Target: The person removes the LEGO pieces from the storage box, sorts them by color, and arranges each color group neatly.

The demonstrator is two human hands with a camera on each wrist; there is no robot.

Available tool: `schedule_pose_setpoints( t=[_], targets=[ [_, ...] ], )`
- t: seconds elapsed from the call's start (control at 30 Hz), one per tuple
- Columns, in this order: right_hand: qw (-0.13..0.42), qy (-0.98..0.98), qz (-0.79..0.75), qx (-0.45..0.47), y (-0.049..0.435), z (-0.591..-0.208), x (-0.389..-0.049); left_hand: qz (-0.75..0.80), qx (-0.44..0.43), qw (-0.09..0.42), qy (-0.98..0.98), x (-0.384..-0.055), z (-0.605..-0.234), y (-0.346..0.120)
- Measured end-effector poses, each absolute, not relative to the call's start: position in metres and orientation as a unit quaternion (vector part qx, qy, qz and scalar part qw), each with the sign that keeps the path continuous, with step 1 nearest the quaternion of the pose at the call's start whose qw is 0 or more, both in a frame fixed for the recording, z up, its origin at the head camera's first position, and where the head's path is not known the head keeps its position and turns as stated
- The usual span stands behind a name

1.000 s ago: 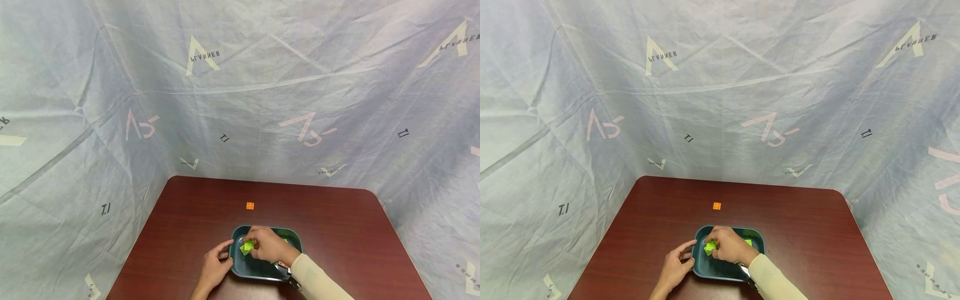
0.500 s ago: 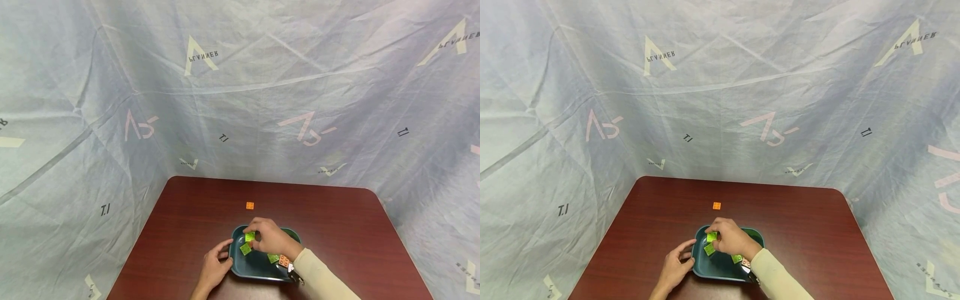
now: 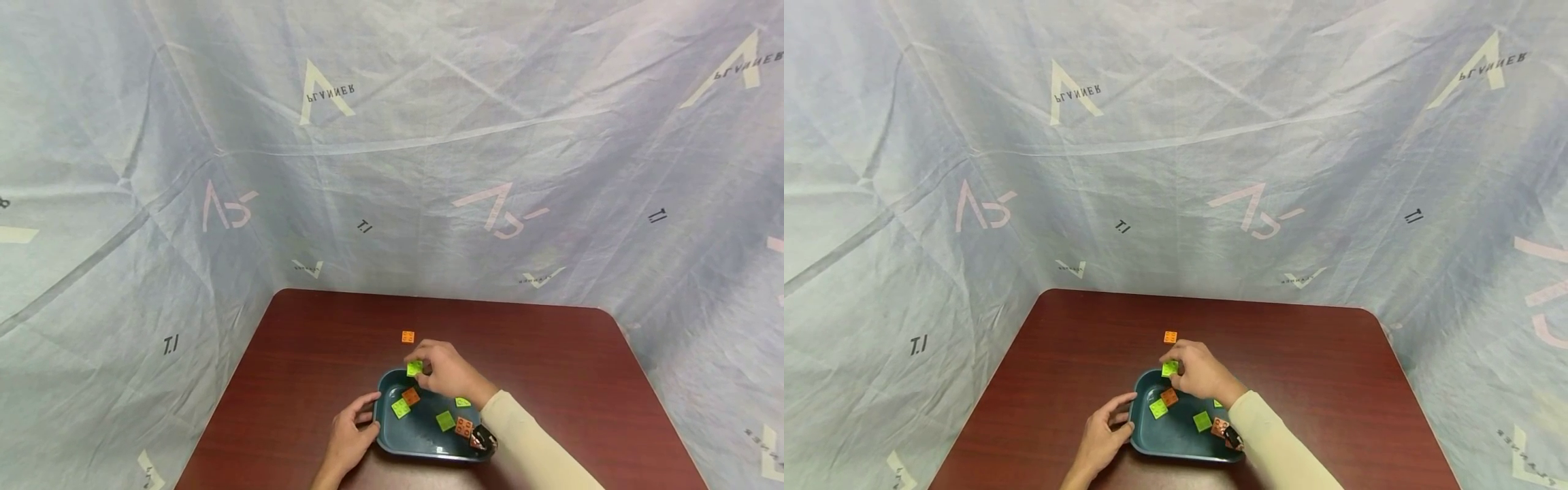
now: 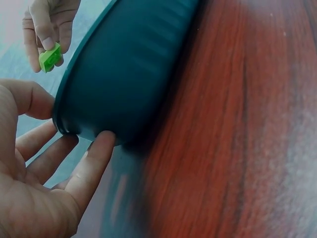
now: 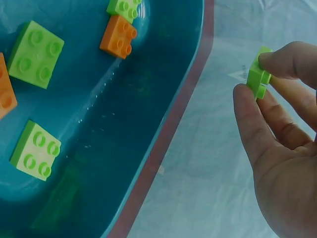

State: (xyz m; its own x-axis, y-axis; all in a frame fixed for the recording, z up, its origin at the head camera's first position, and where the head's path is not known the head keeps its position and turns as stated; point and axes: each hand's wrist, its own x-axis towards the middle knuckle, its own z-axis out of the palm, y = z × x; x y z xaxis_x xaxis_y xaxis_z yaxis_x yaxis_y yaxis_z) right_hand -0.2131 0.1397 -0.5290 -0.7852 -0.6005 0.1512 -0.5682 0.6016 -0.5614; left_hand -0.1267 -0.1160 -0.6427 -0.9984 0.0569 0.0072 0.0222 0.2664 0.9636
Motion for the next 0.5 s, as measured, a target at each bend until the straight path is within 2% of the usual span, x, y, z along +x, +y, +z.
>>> schedule_pose_setpoints(
  t=[0.5],
  targets=[
    [0.023,0.898,-0.322,-0.298,0.133,-0.532,-0.23,0.632,0.01,0.027,0.774,-0.127,-0.644,-0.114]
  ],
)
